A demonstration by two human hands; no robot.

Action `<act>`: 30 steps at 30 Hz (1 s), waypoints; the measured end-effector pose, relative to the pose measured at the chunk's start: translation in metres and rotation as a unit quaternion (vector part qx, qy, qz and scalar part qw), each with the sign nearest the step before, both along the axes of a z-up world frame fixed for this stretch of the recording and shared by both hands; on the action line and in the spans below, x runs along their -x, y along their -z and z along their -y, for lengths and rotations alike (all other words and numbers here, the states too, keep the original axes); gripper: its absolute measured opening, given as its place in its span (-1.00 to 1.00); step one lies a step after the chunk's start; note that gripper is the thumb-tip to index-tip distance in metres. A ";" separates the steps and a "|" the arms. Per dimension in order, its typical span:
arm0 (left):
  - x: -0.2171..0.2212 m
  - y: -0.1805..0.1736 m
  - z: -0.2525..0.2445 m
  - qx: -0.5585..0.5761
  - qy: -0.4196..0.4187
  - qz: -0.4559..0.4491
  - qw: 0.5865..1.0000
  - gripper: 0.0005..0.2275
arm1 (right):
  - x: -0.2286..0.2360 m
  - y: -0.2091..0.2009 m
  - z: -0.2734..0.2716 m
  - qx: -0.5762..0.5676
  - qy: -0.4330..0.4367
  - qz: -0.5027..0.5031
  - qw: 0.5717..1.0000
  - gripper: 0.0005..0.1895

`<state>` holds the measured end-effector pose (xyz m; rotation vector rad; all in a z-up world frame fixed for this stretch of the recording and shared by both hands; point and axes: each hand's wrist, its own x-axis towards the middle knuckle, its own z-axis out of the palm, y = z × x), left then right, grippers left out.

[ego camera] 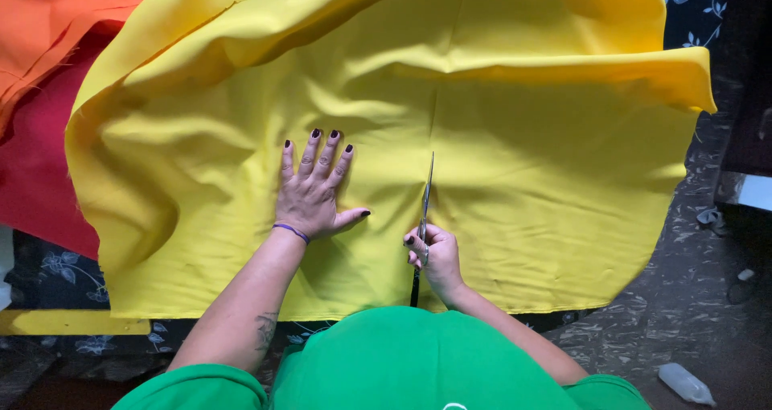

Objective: The person unfolds a large piece of yellow fabric on a table and uses scissors to cut it into two separate pieces. The person holds the fabric steady with one hand while cutting along a vertical line with the other hand.

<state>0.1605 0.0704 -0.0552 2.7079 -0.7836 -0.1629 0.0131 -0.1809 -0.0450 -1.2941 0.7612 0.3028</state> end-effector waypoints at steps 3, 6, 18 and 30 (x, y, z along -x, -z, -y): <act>0.001 0.000 0.000 -0.001 0.000 -0.001 1.000 0.03 | -0.002 -0.005 -0.001 0.009 0.003 0.011 1.000 -0.71; 0.001 -0.001 -0.002 0.002 0.003 -0.008 1.000 0.03 | 0.002 0.002 -0.001 0.023 -0.003 0.014 1.000 -0.69; 0.000 -0.003 0.000 0.003 -0.001 0.000 1.000 0.03 | 0.012 0.022 0.002 0.067 -0.017 0.012 0.998 -0.65; 0.001 -0.002 0.000 0.001 0.001 0.003 1.000 0.04 | 0.004 0.008 -0.003 0.080 -0.013 0.007 0.997 -0.61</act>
